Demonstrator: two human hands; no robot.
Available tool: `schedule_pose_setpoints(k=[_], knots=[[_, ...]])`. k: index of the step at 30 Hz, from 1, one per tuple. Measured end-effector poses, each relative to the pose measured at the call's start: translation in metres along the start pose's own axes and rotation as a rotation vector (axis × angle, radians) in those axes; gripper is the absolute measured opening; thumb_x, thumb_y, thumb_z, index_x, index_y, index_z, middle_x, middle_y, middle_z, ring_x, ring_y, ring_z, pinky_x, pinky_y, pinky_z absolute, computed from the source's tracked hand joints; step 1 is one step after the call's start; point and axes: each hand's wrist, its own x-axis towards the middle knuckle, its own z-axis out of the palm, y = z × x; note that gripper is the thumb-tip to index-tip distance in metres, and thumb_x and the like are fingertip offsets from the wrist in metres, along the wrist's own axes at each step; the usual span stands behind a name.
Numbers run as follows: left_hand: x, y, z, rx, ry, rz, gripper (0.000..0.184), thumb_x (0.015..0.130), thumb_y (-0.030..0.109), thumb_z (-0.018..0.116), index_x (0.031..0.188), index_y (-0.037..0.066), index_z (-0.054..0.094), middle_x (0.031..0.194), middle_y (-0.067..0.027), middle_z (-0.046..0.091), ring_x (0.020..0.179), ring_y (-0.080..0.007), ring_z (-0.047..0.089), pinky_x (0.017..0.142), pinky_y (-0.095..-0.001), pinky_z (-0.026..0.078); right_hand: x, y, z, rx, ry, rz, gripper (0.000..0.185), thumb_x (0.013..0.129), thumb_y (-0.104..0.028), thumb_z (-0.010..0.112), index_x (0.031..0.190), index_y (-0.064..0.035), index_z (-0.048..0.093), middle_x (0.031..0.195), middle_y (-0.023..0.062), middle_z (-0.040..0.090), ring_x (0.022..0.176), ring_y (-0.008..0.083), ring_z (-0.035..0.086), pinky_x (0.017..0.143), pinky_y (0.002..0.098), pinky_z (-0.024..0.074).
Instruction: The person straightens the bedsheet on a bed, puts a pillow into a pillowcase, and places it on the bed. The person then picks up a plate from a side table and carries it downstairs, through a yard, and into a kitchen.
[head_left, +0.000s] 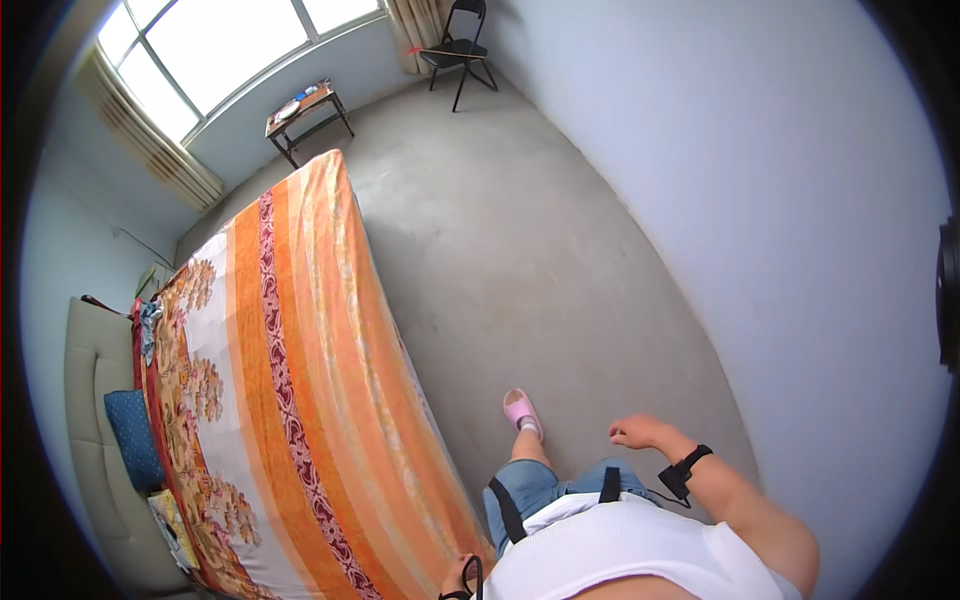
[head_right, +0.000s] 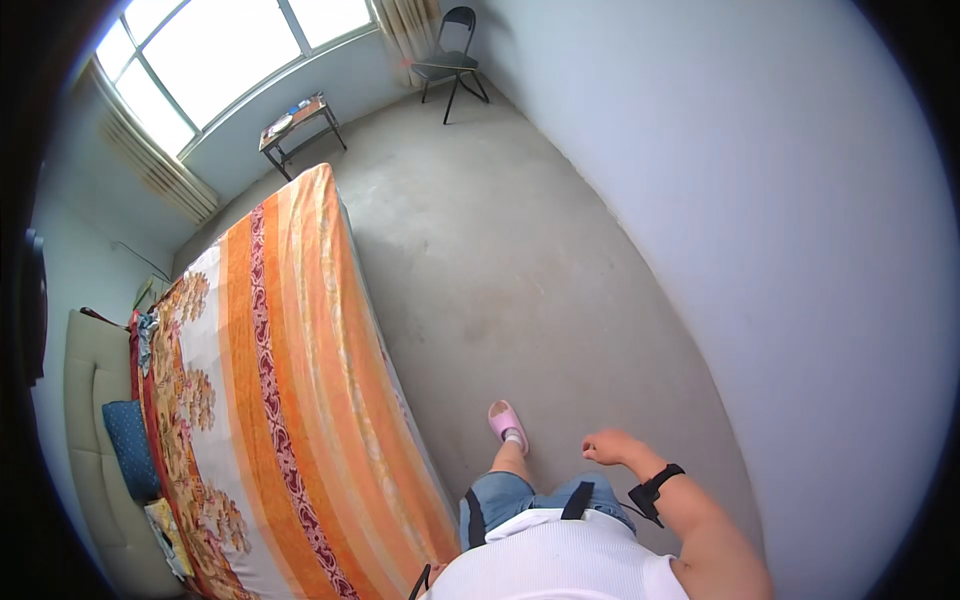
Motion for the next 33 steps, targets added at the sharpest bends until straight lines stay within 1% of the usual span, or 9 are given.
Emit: schedule_pose_setpoints(k=[2,4,7,10,12,16,23,26,33], knots=[[0.03,0.034,-0.027,-0.18,-0.086,0.009,0.017,0.085,0.02,0.05,0.087,0.003,0.056,0.069,-0.0059,0.058,0.055,-0.0178,0.058,0.048,-0.031,0.047,0.018,0.012,-0.03,0.032,0.003,0.005,0.03,0.084,-0.031,0.053,0.104,-0.0091,0.06,0.092,0.0122,0.065,0.088,0.029,0.061,0.077,0.0393,0.0471],[0.087,0.066,-0.06,-0.542,-0.154,-0.278,0.019,0.086,0.022,0.049,0.087,0.004,0.055,0.068,-0.0062,0.057,0.055,-0.0184,0.058,0.046,-0.0313,0.046,0.043,0.022,-0.066,0.277,0.147,0.041,0.028,0.083,-0.026,0.054,0.101,-0.0056,0.06,0.087,0.0114,0.066,0.082,0.0236,0.062,0.073,0.0348,0.0488],[0.128,0.197,-0.108,0.134,0.245,0.159,0.025,0.087,0.021,0.047,0.093,0.0,0.057,0.074,-0.0095,0.062,0.06,-0.019,0.06,0.057,-0.0305,0.048,0.067,0.044,-0.108,0.473,0.274,0.166,0.025,0.082,-0.021,0.055,0.098,-0.0023,0.06,0.082,0.0101,0.066,0.073,0.0174,0.063,0.067,0.0302,0.0493],[0.142,0.341,-0.139,-0.026,0.404,0.415,0.027,0.087,0.021,0.047,0.093,-0.003,0.057,0.076,-0.0111,0.063,0.064,-0.0181,0.061,0.061,-0.0301,0.048,0.084,0.06,-0.147,0.388,0.265,0.262,0.024,0.08,-0.021,0.056,0.099,-0.0066,0.061,0.079,0.007,0.066,0.071,0.0188,0.064,0.068,0.0314,0.0492],[0.148,0.423,-0.151,-0.019,0.467,0.494,0.026,0.086,0.022,0.048,0.094,-0.002,0.057,0.077,-0.0106,0.063,0.068,-0.0186,0.061,0.063,-0.0305,0.048,0.106,0.077,-0.164,0.504,0.243,0.297,0.023,0.082,-0.019,0.056,0.096,-0.0007,0.06,0.077,0.0089,0.065,0.067,0.0152,0.062,0.064,0.0287,0.0498],[0.169,0.518,-0.156,0.019,0.483,0.598,0.024,0.088,0.019,0.046,0.095,-0.001,0.055,0.079,-0.0092,0.061,0.07,-0.0165,0.06,0.064,-0.0286,0.048,0.171,0.099,-0.225,0.535,0.143,0.317,0.022,0.082,-0.018,0.057,0.096,-0.0005,0.06,0.077,0.0092,0.065,0.068,0.0151,0.063,0.064,0.0289,0.05],[0.211,0.522,-0.134,-0.055,0.371,0.171,0.027,0.085,0.025,0.051,0.092,0.001,0.059,0.078,-0.0108,0.064,0.072,-0.0199,0.063,0.064,-0.0316,0.05,0.345,0.092,-0.409,0.168,0.124,0.188,0.028,0.08,-0.025,0.058,0.098,-0.0045,0.062,0.085,0.0119,0.066,0.077,0.0231,0.063,0.072,0.0348,0.049],[0.2,0.514,-0.125,-0.283,0.279,-0.031,0.028,0.089,0.027,0.05,0.105,0.004,0.054,0.092,-0.0131,0.063,0.077,-0.0242,0.063,0.067,-0.0382,0.052,0.411,0.046,-0.494,-0.076,0.185,0.047,0.03,0.079,-0.028,0.058,0.1,-0.0069,0.063,0.094,0.0148,0.065,0.092,0.0317,0.06,0.08,0.0405,0.0468],[0.216,0.54,-0.153,-0.543,0.357,-0.444,0.025,0.089,0.022,0.047,0.102,0.002,0.053,0.084,-0.0105,0.064,0.067,-0.0209,0.062,0.058,-0.0361,0.052,0.565,-0.102,-0.623,-0.2,0.137,-0.184,0.032,0.082,-0.029,0.057,0.105,-0.0073,0.06,0.098,0.0149,0.064,0.094,0.0306,0.059,0.082,0.0393,0.0465]])
